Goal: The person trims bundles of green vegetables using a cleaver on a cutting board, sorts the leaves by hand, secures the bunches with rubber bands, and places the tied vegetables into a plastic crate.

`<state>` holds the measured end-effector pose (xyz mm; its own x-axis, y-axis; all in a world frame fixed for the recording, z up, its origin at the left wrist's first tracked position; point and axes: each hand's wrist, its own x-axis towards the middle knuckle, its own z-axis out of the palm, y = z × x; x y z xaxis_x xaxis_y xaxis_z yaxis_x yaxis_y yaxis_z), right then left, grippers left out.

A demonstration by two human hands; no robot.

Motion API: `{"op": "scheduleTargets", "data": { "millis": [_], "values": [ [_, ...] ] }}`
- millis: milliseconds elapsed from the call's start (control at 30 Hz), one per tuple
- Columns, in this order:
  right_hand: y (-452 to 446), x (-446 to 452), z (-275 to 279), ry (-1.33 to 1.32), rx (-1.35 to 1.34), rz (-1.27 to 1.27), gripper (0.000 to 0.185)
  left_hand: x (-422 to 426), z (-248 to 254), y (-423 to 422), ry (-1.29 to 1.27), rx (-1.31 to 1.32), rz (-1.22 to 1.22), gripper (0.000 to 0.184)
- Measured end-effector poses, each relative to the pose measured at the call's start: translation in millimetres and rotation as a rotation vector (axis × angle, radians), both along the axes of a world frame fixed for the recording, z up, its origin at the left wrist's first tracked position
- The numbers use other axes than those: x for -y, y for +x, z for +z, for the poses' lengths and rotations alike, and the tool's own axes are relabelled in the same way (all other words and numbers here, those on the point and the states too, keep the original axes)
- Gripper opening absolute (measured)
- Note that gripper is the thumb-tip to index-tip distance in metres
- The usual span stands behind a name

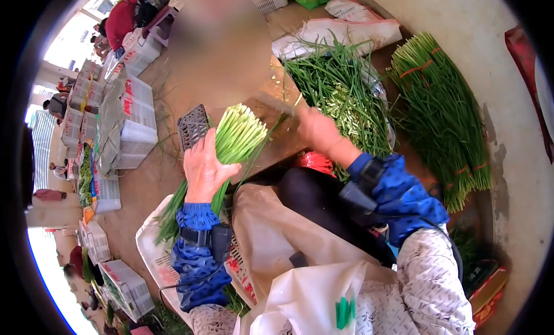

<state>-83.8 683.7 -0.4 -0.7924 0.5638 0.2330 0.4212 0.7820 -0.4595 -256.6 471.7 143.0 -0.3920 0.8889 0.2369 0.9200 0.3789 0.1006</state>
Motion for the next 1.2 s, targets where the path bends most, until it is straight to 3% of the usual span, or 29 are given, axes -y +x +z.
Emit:
{"op": "scheduleTargets", "data": {
  "millis": [33,67,100,133,200,400,533,567,667,767,933,967,1067,1167,1200],
  "values": [
    [10.0,-19.5,25.6,-0.224,-0.022,0.016,0.031,-12.4,0.6,2.0,-0.037,0.032,-0.004,0.086],
    [17.7,-36.6,20.4,-0.322,-0.208,-0.064,0.033,-23.6,-2.5,3.4,-0.076,0.062,-0.005,0.089],
    [31.5,-40.8,49.2,-0.452,-0.182,-0.047,0.038,-36.1,-9.6,5.2,-0.089,0.077,-0.041,0.091],
    [36.7,-34.2,76.5,-0.545,-0.174,-0.166,0.031,-50.8,-21.2,8.4,-0.105,0.042,-0.053,0.092],
    [51.3,-38.3,74.2,-0.596,-0.223,-0.198,0.028,-77.8,-52.0,16.8,-0.130,-0.023,-0.083,0.094],
    [75.3,0.8,99.1,-0.392,-0.187,-0.016,0.015,-102.2,-92.3,21.7,-0.173,0.137,0.058,0.100],
    [70.4,23.4,89.7,-0.321,-0.214,0.045,0.014,-105.4,-88.1,23.7,-0.178,0.144,0.080,0.089],
    [66.2,26.1,88.1,-0.299,-0.195,0.050,0.014,-108.8,-88.2,25.0,-0.234,0.160,0.117,0.073],
    [55.3,32.1,86.1,-0.236,-0.149,0.055,0.014,-110.2,-88.3,24.7,-0.243,0.163,0.114,0.079],
    [51.6,34.3,79.7,-0.285,-0.024,0.045,0.014,-109.8,-89.9,24.6,-0.224,0.161,0.103,0.074],
    [42.7,31.8,84.8,-0.128,-0.003,0.089,0.012,-113.1,-93.3,21.0,-0.231,0.180,0.106,0.068],
    [39.2,28.2,86.7,-0.091,0.023,0.093,0.012,-111.2,-96.5,21.6,-0.143,0.126,0.079,0.045],
    [30.5,16.5,97.3,-0.088,0.151,0.123,0.012,-115.3,-99.6,18.5,-0.230,0.127,0.096,0.062],
    [15.3,2.7,102.0,-0.204,0.233,0.135,0.016,-113.2,-102.9,17.1,-0.130,0.081,0.035,0.034],
    [9.0,-0.9,92.6,-0.217,0.203,0.132,0.017,-113.0,-109.1,16.3,-0.129,0.073,0.035,0.033]
  ]
}}
